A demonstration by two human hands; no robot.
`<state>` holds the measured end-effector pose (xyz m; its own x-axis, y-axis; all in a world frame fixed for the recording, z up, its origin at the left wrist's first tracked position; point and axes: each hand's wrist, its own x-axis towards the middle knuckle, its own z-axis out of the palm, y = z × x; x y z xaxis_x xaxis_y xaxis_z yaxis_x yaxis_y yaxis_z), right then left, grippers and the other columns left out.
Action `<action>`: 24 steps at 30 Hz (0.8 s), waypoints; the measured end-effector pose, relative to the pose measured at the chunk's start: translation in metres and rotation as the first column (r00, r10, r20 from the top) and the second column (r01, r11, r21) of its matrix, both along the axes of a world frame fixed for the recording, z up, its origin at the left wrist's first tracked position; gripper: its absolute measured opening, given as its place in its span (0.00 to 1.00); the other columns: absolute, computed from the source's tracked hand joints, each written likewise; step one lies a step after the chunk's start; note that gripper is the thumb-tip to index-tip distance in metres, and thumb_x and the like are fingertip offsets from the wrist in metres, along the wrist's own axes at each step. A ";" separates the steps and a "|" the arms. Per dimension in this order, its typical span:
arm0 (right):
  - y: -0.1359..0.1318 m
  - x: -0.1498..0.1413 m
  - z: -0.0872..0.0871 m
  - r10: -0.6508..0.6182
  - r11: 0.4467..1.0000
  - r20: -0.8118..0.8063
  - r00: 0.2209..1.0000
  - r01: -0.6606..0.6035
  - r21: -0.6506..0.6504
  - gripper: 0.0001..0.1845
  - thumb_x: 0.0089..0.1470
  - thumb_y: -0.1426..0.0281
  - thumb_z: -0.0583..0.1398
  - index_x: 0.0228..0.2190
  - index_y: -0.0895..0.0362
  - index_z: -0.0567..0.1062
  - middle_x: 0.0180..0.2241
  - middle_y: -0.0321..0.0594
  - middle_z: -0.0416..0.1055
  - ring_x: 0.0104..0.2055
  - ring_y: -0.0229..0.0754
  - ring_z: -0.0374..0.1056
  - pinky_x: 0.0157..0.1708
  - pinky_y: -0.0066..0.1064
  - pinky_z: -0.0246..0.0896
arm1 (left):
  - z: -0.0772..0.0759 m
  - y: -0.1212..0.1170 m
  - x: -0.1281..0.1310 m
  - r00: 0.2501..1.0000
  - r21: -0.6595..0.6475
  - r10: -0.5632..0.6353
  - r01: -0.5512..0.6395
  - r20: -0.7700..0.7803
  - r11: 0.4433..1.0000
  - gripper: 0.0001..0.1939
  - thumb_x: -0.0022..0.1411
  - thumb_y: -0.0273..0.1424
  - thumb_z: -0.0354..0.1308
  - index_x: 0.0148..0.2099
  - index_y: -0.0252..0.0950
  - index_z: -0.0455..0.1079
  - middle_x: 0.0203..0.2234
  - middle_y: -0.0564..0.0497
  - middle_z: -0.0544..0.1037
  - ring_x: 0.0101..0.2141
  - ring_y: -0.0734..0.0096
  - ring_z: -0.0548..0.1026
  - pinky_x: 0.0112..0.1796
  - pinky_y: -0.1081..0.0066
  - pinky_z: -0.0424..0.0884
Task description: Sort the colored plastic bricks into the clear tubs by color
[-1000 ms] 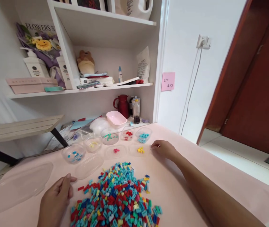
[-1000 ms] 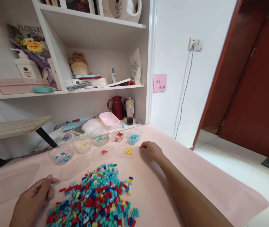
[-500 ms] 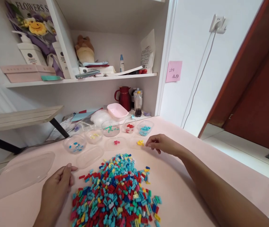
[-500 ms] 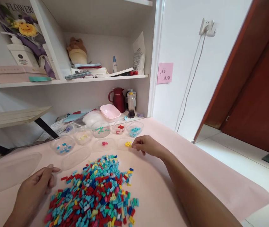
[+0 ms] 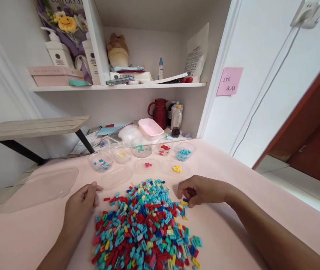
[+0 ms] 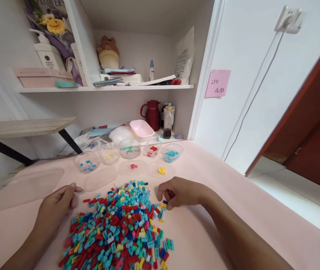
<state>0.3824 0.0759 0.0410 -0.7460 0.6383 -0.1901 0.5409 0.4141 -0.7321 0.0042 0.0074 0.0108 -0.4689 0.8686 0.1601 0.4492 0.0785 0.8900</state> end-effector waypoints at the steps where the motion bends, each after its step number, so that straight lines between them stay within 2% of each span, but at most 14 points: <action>1: -0.001 -0.002 -0.001 -0.004 1.000 -0.005 1.000 0.004 0.025 0.12 0.41 0.76 0.61 0.32 0.54 0.76 0.24 0.31 0.67 0.26 0.34 0.62 0.25 0.23 0.55 | 0.000 0.000 0.000 1.000 0.008 0.000 0.000 0.015 1.000 0.24 0.56 0.51 0.52 0.36 0.36 0.74 0.13 0.59 0.65 0.15 0.74 0.60 0.20 0.74 0.58; 3: -0.002 -0.006 -0.002 -0.018 0.998 -0.013 1.000 0.019 0.059 0.10 0.41 0.77 0.60 0.29 0.55 0.75 0.23 0.30 0.65 0.25 0.33 0.59 0.23 0.22 0.52 | -0.001 0.000 0.001 0.999 0.023 0.003 -0.004 0.037 1.000 0.23 0.56 0.51 0.52 0.34 0.35 0.74 0.13 0.59 0.65 0.15 0.75 0.60 0.19 0.74 0.58; 6: -0.004 -0.011 -0.002 -0.022 0.999 -0.033 0.999 0.023 0.037 0.08 0.43 0.77 0.59 0.29 0.55 0.75 0.23 0.31 0.64 0.23 0.33 0.57 0.22 0.22 0.52 | 0.000 -0.002 0.001 0.999 0.038 0.024 -0.025 0.042 0.999 0.23 0.56 0.51 0.52 0.32 0.35 0.74 0.13 0.59 0.65 0.15 0.76 0.60 0.20 0.74 0.58; 9: -0.005 -0.013 0.001 -0.042 0.999 -0.105 0.994 0.044 0.012 0.05 0.49 0.74 0.58 0.30 0.56 0.75 0.24 0.34 0.68 0.24 0.34 0.60 0.24 0.24 0.55 | 0.001 -0.003 0.002 0.998 0.050 0.052 -0.054 0.038 0.997 0.22 0.57 0.50 0.52 0.32 0.36 0.73 0.12 0.60 0.65 0.15 0.76 0.59 0.20 0.75 0.58; 12: -0.004 -0.015 0.003 -0.108 0.992 -0.218 0.970 0.119 0.037 0.08 0.53 0.68 0.57 0.30 0.57 0.76 0.24 0.37 0.69 0.25 0.36 0.64 0.25 0.26 0.58 | 0.004 -0.004 0.002 0.996 0.051 0.077 -0.079 0.041 0.996 0.22 0.56 0.50 0.51 0.31 0.37 0.73 0.11 0.60 0.64 0.15 0.76 0.59 0.21 0.75 0.58; 16: -0.003 -0.018 0.002 -0.238 0.962 -0.348 0.907 0.270 0.045 0.12 0.54 0.62 0.58 0.33 0.58 0.76 0.25 0.38 0.69 0.25 0.37 0.66 0.25 0.27 0.61 | 0.006 -0.005 0.001 0.990 0.043 0.137 -0.138 0.024 0.990 0.22 0.57 0.51 0.50 0.31 0.37 0.73 0.12 0.60 0.63 0.16 0.74 0.59 0.21 0.74 0.58; 20: -0.001 -0.021 -0.002 -0.305 0.937 -0.441 0.844 0.349 0.018 0.14 0.53 0.60 0.60 0.33 0.58 0.76 0.24 0.37 0.69 0.24 0.36 0.66 0.24 0.27 0.61 | 0.007 -0.005 -0.001 0.985 0.027 0.171 -0.171 -0.021 0.985 0.21 0.58 0.50 0.49 0.32 0.39 0.73 0.13 0.59 0.65 0.18 0.72 0.62 0.23 0.72 0.58; 24: 0.003 -0.018 -0.001 -0.403 0.876 -0.575 0.712 0.483 -0.015 0.15 0.54 0.58 0.59 0.34 0.58 0.75 0.23 0.35 0.68 0.22 0.35 0.65 0.22 0.26 0.58 | 0.009 -0.004 -0.001 0.978 0.021 0.189 -0.188 -0.093 0.982 0.21 0.58 0.50 0.48 0.30 0.40 0.73 0.13 0.57 0.66 0.19 0.70 0.64 0.24 0.71 0.59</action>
<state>0.3642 0.0793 0.0396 -0.3201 0.9099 0.2639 0.2117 0.3402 -0.9162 0.0036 0.0030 0.0193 -0.6063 0.7640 0.2208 0.5089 0.1593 0.8460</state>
